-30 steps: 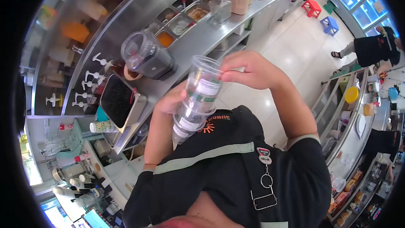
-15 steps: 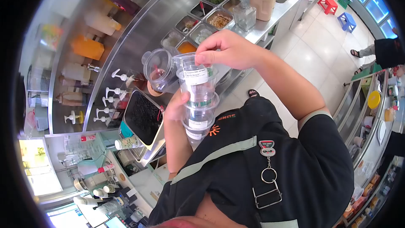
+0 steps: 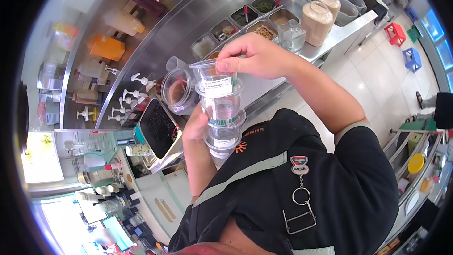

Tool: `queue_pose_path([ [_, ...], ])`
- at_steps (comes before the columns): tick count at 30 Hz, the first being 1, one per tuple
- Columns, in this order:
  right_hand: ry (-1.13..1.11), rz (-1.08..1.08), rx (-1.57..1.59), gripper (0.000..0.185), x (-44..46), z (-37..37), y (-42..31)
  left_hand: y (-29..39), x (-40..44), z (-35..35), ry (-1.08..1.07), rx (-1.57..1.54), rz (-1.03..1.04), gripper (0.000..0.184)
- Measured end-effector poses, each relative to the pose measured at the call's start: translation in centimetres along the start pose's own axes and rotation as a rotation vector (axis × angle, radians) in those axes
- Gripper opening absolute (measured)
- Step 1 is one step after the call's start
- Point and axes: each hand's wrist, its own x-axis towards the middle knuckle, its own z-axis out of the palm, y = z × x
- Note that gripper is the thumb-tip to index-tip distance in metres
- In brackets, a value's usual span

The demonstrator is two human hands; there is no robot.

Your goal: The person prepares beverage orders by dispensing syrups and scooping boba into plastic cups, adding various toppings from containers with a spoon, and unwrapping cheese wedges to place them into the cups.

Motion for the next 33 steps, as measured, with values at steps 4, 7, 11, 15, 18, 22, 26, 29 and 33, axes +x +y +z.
queue_pose_path([
  [4, -0.04, 0.002, 0.022, 0.02, 0.5, -2.0, 1.0, -1.6, 1.1, -0.6, -0.005, -0.101, 0.002, 0.112],
  [7, -0.015, 0.028, 0.014, 0.02, 0.8, -2.4, 2.1, -1.6, 1.1, -0.1, 0.11, -0.306, -0.067, 0.107],
  [11, 0.209, 0.03, 0.085, 0.02, 0.4, 0.2, 5.9, -1.5, 1.4, 0.4, 0.221, -0.152, 0.1, 0.11],
  [15, 0.357, -0.061, 0.222, 0.021, 1.5, 0.8, 9.6, 1.1, 1.8, 2.1, 0.333, -0.063, 0.125, 0.125],
  [18, 0.357, -0.092, 0.364, 0.023, 2.8, 0.6, 10.9, 1.4, 2.1, 2.9, 0.364, 0.106, 0.19, 0.128],
  [22, 0.316, -0.214, 0.361, 0.028, 4.2, 0.3, 11.8, 1.6, 2.1, 3.8, 0.396, 0.267, 0.305, 0.13],
  [26, 0.255, -0.204, 0.355, 0.03, 5.0, 0.5, 12.1, 2.4, 1.4, 3.5, 0.427, 0.33, 0.278, 0.131],
  [29, 0.366, -0.148, 0.446, 0.027, 6.2, 2.1, 11.2, 2.3, 1.0, 1.8, 0.403, 0.257, 0.29, 0.132],
  [33, 0.386, -0.05, 0.088, 0.03, 8.2, 2.0, 10.4, 2.5, 1.3, -1.4, 0.339, 0.017, 0.233, 0.129],
])
